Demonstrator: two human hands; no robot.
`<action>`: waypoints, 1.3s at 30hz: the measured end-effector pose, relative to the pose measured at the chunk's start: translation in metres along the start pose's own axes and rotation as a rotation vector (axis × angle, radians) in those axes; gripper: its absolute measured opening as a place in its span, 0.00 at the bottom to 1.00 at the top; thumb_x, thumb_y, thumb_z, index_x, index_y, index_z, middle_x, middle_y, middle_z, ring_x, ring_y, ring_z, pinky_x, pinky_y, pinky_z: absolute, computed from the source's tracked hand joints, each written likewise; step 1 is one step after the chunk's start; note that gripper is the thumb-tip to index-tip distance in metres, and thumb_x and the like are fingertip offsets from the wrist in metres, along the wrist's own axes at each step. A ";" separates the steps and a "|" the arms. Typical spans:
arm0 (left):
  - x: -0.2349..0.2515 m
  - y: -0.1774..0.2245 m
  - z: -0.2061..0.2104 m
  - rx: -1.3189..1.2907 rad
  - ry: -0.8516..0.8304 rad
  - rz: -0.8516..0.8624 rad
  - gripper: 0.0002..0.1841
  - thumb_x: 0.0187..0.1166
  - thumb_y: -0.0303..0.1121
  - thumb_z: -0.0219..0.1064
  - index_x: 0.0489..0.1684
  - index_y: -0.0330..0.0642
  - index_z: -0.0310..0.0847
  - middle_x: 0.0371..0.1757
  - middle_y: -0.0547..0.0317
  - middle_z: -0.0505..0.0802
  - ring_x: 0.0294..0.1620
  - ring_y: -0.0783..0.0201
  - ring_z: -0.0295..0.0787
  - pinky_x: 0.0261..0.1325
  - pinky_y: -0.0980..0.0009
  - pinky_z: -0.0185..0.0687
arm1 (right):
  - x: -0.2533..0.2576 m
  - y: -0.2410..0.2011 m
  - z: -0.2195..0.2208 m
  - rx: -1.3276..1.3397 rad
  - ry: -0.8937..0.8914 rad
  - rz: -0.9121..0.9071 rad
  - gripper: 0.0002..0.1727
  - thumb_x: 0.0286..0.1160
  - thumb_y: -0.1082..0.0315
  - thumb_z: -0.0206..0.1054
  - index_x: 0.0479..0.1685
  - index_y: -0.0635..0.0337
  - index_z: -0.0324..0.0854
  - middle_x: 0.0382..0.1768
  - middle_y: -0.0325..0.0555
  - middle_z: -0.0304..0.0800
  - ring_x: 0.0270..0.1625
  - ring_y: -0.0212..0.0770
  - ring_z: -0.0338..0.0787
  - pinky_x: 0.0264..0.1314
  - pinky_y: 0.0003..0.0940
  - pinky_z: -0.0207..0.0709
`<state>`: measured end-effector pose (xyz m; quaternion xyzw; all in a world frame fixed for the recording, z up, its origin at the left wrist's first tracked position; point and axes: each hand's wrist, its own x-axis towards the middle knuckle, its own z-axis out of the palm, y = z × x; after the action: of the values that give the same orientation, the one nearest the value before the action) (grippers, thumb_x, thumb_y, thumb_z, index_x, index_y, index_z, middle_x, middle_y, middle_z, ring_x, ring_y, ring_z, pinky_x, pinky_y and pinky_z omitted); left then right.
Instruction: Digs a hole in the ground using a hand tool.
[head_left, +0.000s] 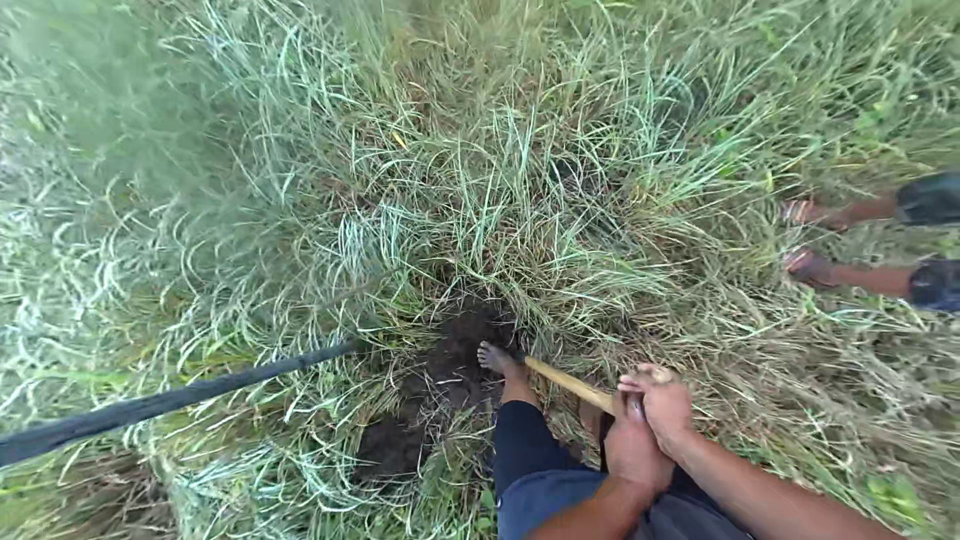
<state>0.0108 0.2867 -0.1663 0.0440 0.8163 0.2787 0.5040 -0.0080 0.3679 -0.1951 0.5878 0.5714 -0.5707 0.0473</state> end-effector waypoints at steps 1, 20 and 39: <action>0.002 0.003 0.013 0.003 -0.003 0.002 0.45 0.64 0.43 0.78 0.90 0.54 0.64 0.90 0.48 0.68 0.53 0.48 0.95 0.48 0.48 0.95 | 0.005 0.006 -0.011 -0.025 0.018 0.004 0.18 0.74 0.73 0.68 0.62 0.69 0.78 0.34 0.53 0.96 0.33 0.47 0.97 0.43 0.45 0.94; 0.040 0.032 0.122 0.089 0.078 0.049 0.45 0.64 0.43 0.79 0.89 0.49 0.66 0.92 0.43 0.65 0.52 0.48 0.95 0.46 0.49 0.95 | 0.083 0.054 -0.097 -0.360 0.054 -0.031 0.20 0.65 0.65 0.75 0.58 0.59 0.84 0.45 0.55 0.92 0.47 0.54 0.93 0.55 0.62 0.85; 0.154 -0.297 0.138 -0.554 -0.005 -0.586 0.35 0.94 0.51 0.51 0.95 0.41 0.48 0.82 0.35 0.78 0.71 0.42 0.86 0.70 0.43 0.84 | 0.123 0.213 -0.161 -0.136 0.239 0.108 0.20 0.69 0.69 0.66 0.58 0.72 0.75 0.35 0.48 0.92 0.33 0.39 0.93 0.41 0.42 0.91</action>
<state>0.1145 0.1474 -0.4837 -0.3276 0.6870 0.3327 0.5568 0.2081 0.4849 -0.3562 0.6769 0.5778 -0.4533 0.0494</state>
